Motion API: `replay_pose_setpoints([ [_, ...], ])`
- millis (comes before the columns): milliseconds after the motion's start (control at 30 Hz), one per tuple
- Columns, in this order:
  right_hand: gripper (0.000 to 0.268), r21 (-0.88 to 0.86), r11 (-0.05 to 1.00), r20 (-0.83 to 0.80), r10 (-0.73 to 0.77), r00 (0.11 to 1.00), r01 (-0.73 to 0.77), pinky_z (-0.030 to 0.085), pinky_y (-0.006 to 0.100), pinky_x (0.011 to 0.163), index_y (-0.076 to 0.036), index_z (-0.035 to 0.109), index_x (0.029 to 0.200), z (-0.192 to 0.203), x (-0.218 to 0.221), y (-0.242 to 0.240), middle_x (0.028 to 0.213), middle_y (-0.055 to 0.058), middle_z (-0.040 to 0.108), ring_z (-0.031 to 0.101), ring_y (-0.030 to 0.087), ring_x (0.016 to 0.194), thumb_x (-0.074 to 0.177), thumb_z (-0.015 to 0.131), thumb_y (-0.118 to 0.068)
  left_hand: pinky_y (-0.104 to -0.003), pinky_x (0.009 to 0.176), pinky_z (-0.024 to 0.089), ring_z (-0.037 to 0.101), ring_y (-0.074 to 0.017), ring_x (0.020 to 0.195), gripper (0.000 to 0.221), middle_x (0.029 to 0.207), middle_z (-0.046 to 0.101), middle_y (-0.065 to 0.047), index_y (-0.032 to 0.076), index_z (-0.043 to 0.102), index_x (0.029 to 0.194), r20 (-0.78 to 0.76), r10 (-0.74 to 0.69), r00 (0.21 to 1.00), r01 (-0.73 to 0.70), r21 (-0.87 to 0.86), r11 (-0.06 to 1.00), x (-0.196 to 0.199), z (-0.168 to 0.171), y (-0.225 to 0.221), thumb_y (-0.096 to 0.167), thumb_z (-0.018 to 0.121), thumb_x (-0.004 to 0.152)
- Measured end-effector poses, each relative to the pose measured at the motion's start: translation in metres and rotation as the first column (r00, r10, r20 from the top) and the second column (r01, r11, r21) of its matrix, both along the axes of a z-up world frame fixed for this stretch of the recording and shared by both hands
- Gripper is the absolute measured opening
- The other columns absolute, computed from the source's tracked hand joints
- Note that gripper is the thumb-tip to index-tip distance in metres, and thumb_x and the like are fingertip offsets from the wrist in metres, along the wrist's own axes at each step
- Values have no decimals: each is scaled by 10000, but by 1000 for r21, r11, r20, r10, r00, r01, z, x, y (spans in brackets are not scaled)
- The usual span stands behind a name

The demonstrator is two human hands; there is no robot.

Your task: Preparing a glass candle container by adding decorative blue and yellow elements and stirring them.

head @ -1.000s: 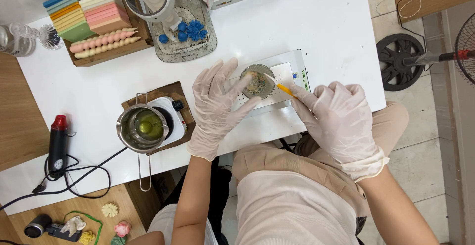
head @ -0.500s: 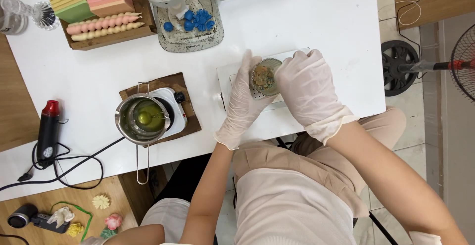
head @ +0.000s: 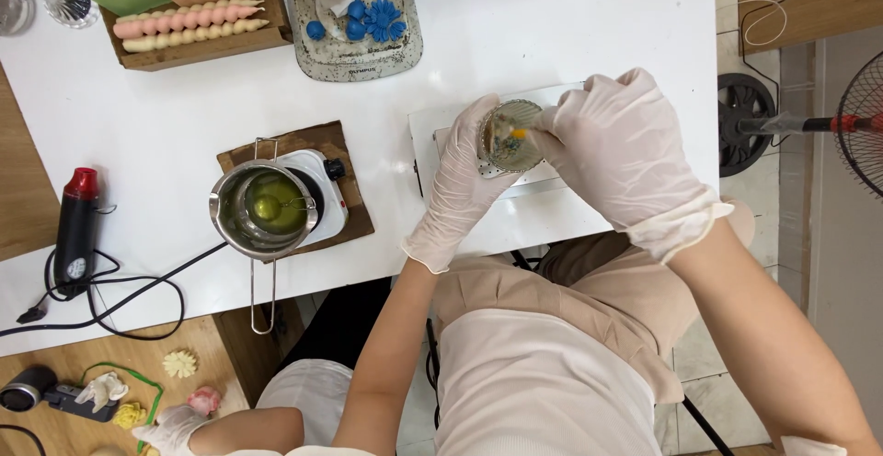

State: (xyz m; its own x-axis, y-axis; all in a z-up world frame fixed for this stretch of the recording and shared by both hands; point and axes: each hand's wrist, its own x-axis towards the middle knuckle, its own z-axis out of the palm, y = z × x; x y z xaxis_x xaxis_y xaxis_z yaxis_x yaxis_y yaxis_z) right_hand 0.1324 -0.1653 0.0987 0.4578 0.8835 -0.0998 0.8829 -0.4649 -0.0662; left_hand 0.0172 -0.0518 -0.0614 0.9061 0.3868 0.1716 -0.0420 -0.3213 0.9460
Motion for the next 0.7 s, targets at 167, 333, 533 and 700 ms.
replay_pose_setpoints([
  [167, 259, -257, 965, 458, 165, 874, -48, 436, 330, 741, -151, 729, 827, -25, 1, -1, 696, 15, 618, 612, 174, 703, 987, 674, -347, -378, 1166, 478, 546, -293, 1360, 924, 1459, 515, -151, 81, 391, 1507, -6, 3, 1000, -3, 12, 1000, 2, -1, -2, 162, 932, 762],
  [333, 269, -328, 944, 211, 98, 973, -24, 445, 359, 743, -143, 730, 797, -17, 4, 6, 631, 57, 615, 602, 215, 601, 949, 669, -356, -371, 1156, 487, 556, -285, 1361, 906, 1465, 525, -141, 92, 404, 1500, -15, 15, 1000, -14, 11, 1000, -1, 0, -1, 163, 934, 770],
  [533, 239, -104, 990, 79, 102, 992, -93, 450, 391, 723, -152, 755, 852, -33, 10, 2, 648, 63, 615, 623, 249, 657, 918, 686, -371, -377, 1158, 488, 548, -289, 1369, 902, 1464, 519, -136, 94, 405, 1497, 13, 9, 1000, -9, -1, 1000, 4, -2, 0, 154, 932, 767],
  [700, 80, -100, 983, 361, 179, 915, -153, 449, 363, 763, -184, 740, 941, -36, 10, -5, 714, 14, 591, 613, 202, 753, 891, 705, -236, -387, 1169, 477, 544, -297, 1376, 907, 1465, 523, -135, 95, 411, 1493, -5, 11, 1000, -11, 30, 999, 1, 0, -2, 148, 936, 755],
])
